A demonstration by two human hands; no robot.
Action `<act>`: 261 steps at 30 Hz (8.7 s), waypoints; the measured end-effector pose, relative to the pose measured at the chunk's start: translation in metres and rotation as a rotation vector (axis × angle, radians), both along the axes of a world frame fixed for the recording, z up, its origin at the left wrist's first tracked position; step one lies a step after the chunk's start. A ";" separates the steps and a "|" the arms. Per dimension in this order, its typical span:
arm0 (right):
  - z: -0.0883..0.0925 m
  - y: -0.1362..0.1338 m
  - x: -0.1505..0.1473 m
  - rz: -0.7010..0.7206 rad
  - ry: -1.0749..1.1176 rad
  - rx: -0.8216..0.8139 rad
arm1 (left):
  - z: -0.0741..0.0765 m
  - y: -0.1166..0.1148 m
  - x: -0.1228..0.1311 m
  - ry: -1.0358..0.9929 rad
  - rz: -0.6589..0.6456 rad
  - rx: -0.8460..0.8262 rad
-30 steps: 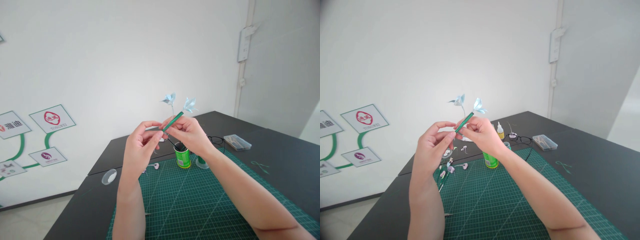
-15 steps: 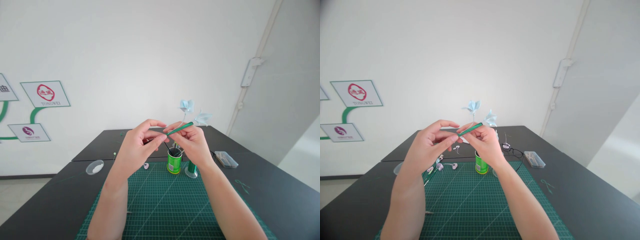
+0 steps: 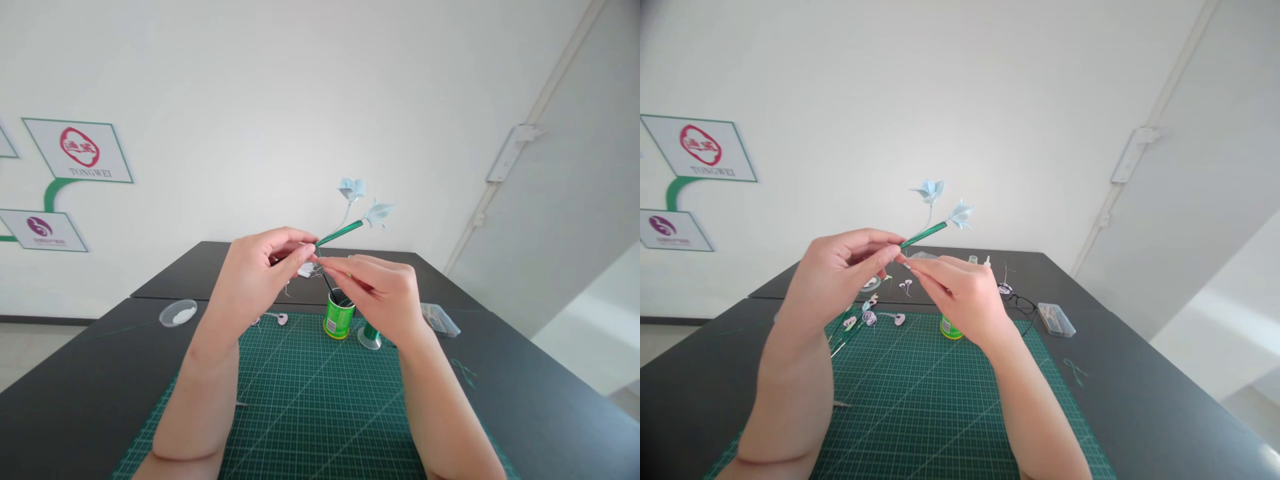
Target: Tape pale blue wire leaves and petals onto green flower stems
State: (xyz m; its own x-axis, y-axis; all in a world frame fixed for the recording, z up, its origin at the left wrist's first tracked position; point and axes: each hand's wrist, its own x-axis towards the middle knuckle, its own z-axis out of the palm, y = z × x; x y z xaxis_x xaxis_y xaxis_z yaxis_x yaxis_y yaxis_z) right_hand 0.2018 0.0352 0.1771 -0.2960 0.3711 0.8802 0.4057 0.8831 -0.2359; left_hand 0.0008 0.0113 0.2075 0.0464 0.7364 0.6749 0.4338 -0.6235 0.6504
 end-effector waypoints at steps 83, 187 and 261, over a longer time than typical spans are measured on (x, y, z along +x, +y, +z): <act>0.011 0.022 0.049 0.111 0.152 -0.296 | 0.002 -0.021 -0.010 0.738 -0.264 0.015; 0.014 0.023 0.045 0.032 -0.069 -0.463 | 0.006 0.017 -0.032 0.078 -0.033 -0.120; 0.024 -0.029 0.033 0.048 0.133 -0.353 | 0.003 0.008 -0.001 0.740 -0.239 -0.256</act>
